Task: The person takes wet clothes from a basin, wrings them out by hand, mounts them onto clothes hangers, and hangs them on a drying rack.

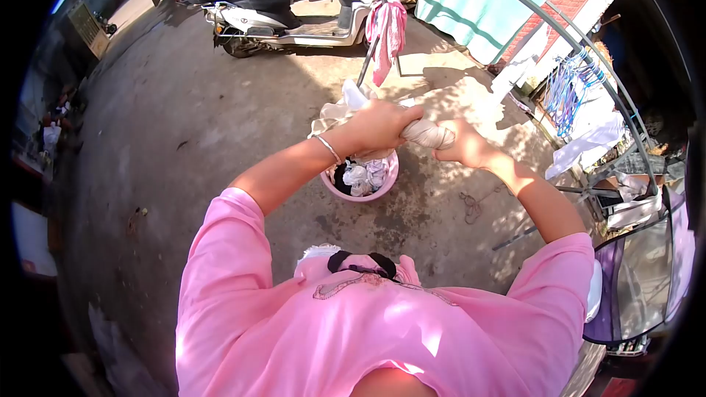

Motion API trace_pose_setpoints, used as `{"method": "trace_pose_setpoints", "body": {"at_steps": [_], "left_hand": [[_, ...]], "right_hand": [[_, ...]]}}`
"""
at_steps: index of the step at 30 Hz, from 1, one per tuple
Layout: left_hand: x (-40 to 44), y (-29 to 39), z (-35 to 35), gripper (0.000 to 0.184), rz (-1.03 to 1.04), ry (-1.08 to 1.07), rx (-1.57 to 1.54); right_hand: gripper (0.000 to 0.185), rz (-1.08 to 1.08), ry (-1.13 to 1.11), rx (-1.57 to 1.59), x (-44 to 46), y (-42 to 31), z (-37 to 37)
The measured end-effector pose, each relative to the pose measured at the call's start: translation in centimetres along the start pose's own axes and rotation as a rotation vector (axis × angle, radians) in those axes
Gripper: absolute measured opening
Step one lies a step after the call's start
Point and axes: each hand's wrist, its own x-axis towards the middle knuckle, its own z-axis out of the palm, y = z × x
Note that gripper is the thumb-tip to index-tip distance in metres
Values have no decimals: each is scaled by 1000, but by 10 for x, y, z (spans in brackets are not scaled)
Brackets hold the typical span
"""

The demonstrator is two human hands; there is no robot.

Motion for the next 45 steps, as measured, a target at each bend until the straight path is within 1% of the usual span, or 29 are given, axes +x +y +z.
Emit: {"method": "trace_pose_setpoints", "body": {"at_steps": [2, 3, 4, 5, 7, 9, 10, 12, 13, 16, 18, 24, 25, 26, 27, 29, 31, 33, 34, 35, 36, 37, 39, 40, 41, 42, 43, 44, 45], "left_hand": [[0, -1, 1, 36, 83, 62, 37], [1, -5, 5, 36, 71, 70, 53], [0, -11, 14, 37, 133, 128, 71], [0, -16, 18, 37, 194, 188, 96], [0, -22, 27, 36, 200, 253, 98], [2, -36, 49, 35, 139, 214, 94], [1, -40, 57, 35, 125, 220, 110], [-3, -42, 72, 33, 137, 332, 26], [-4, -43, 79, 33, 128, 339, 39], [-8, -38, 94, 29, 26, 434, -67], [-11, -35, 94, 29, -18, 406, -47], [-18, -42, 110, 29, -99, 348, -57], [-20, -43, 111, 29, -136, 314, -65], [-22, -44, 112, 29, -141, 318, -62], [-24, -44, 114, 29, -178, 358, -97], [-31, -35, 116, 30, -216, 396, -136], [-42, -24, 116, 33, -319, 724, -74], [-53, -20, 120, 38, -314, 687, -96], [-58, -18, 123, 38, -478, 592, -211], [-62, -17, 126, 38, -639, 492, -327], [-67, -21, 125, 35, -599, 460, -521], [-68, -29, 131, 35, -600, 463, -519], [-69, -45, 146, 28, -286, 422, -731], [-68, -43, 145, 21, -209, 363, -939], [-70, -42, 140, 21, -211, 366, -939], [-72, -44, 133, 19, -114, 269, -995], [-74, -46, 131, 18, -16, 169, -1048], [-72, -53, 139, 18, -12, 115, -1070], [-74, -54, 143, 18, -11, 113, -1070]], "right_hand": [[22, 187, 79, 813, -7, 2, 28], [20, 216, 122, 1020, -7, -2, 41], [15, 252, 100, 1145, -10, -9, 48], [13, 193, 116, 1293, -6, -7, 60], [12, 113, 74, 1299, -2, -3, 80], [14, 110, 82, 1661, 7, 7, 104], [14, 97, 61, 1658, 9, 9, 113], [12, 70, 5, 1958, 12, 11, 130], [10, 52, 42, 2032, 16, 15, 137], [12, 46, 116, 2088, 18, 16, 152], [12, 23, 136, 2199, 19, 20, 158], [11, -64, 16, 2247, 22, 24, 163], [11, -64, 8, 2246, 22, 26, 163], [10, 37, 59, 2194, 22, 28, 162], [10, 135, 113, 2137, 22, 29, 161], [10, 145, 99, 2085, 21, 25, 152], [10, 143, 84, 2029, 25, 23, 145], [6, 132, -26, 2206, 26, 25, 144], [6, 138, -31, 2207, 25, 18, 143], [14, 93, -65, 2220, 23, 10, 142], [23, 44, -100, 2224, 22, 3, 137], [23, 42, -105, 2223, 18, -12, 131], [44, -266, 20, 1613, 7, -41, 119], [56, -375, 84, 1131, 4, -39, 117], [56, -375, 81, 1130, 2, -43, 109], [58, -550, 131, 276, 0, -48, 97], [62, -654, 167, -589, -1, -50, 91], [65, -761, 250, -659, 2, -42, 98], [65, -759, 251, -659, 1, -38, 94]]}}
